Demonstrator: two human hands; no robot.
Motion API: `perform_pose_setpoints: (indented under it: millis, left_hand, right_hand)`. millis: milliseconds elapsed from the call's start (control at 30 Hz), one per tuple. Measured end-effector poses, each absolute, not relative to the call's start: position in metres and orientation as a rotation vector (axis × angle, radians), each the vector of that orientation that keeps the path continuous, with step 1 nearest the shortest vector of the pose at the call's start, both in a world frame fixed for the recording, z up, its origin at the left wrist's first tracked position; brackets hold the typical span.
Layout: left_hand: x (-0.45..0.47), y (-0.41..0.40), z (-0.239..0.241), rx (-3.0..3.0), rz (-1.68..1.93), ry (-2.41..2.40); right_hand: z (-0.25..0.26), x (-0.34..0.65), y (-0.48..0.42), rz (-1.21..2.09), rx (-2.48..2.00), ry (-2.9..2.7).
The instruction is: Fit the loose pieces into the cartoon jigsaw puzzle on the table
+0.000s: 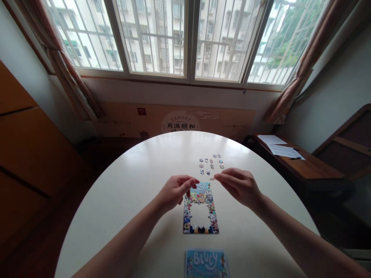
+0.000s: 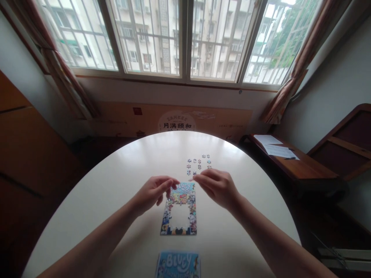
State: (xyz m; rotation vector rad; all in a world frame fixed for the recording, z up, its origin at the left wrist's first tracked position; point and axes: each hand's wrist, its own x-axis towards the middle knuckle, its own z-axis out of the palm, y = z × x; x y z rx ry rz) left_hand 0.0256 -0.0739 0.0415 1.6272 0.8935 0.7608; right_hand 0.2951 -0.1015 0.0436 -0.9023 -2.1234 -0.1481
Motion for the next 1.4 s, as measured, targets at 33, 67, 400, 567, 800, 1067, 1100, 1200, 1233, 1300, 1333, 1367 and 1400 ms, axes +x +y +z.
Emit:
perform_pose_setpoints:
  millis: [33,67,400,567,800,1067,1100,1200,1233,1300,1333,1367,1400]
  left_hand:
    - [0.029,-0.080,0.046,1.552,0.680,0.823]
    - [0.031,-0.085,0.049,1.500,0.616,0.771]
    - [0.032,-0.084,0.049,1.176,0.634,0.839]
    - [0.036,-0.085,0.044,1.047,0.760,0.851]
    - [0.036,-0.087,0.043,1.044,0.685,0.852]
    - [0.033,-0.084,0.041,1.112,0.603,0.852]
    - [0.033,-0.084,0.041,1.118,0.597,0.849]
    - [0.031,-0.083,0.042,1.140,0.581,0.832]
    - [0.031,-0.083,0.043,1.145,0.577,0.831]
    - [0.030,-0.082,0.044,1.146,0.578,0.840]
    - [0.030,-0.082,0.044,1.144,0.581,0.844]
    - [0.029,-0.081,0.045,1.144,0.584,0.847]
    - [0.029,-0.081,0.045,1.144,0.588,0.848]
  right_hand:
    - [0.047,0.284,-0.111,-0.175,-0.841,-2.165]
    - [0.049,0.275,-0.118,-0.204,-0.786,-2.197]
    - [0.032,0.247,-0.128,0.284,-0.951,-1.888]
    - [0.017,0.229,-0.128,0.738,-1.022,-1.572]
    - [0.016,0.224,-0.129,0.725,-1.013,-1.526]
    - [0.016,0.228,-0.131,0.743,-1.018,-1.508]
    - [0.015,0.228,-0.130,0.746,-1.019,-1.507]
    - [0.015,0.229,-0.131,0.741,-1.026,-1.501]
    - [0.015,0.229,-0.131,0.736,-1.030,-1.500]
    - [0.015,0.229,-0.133,0.730,-1.037,-1.506]
    - [0.015,0.230,-0.133,0.729,-1.040,-1.512]
    - [0.015,0.230,-0.134,0.727,-1.044,-1.519]
    - [0.015,0.230,-0.134,0.725,-1.045,-1.526]
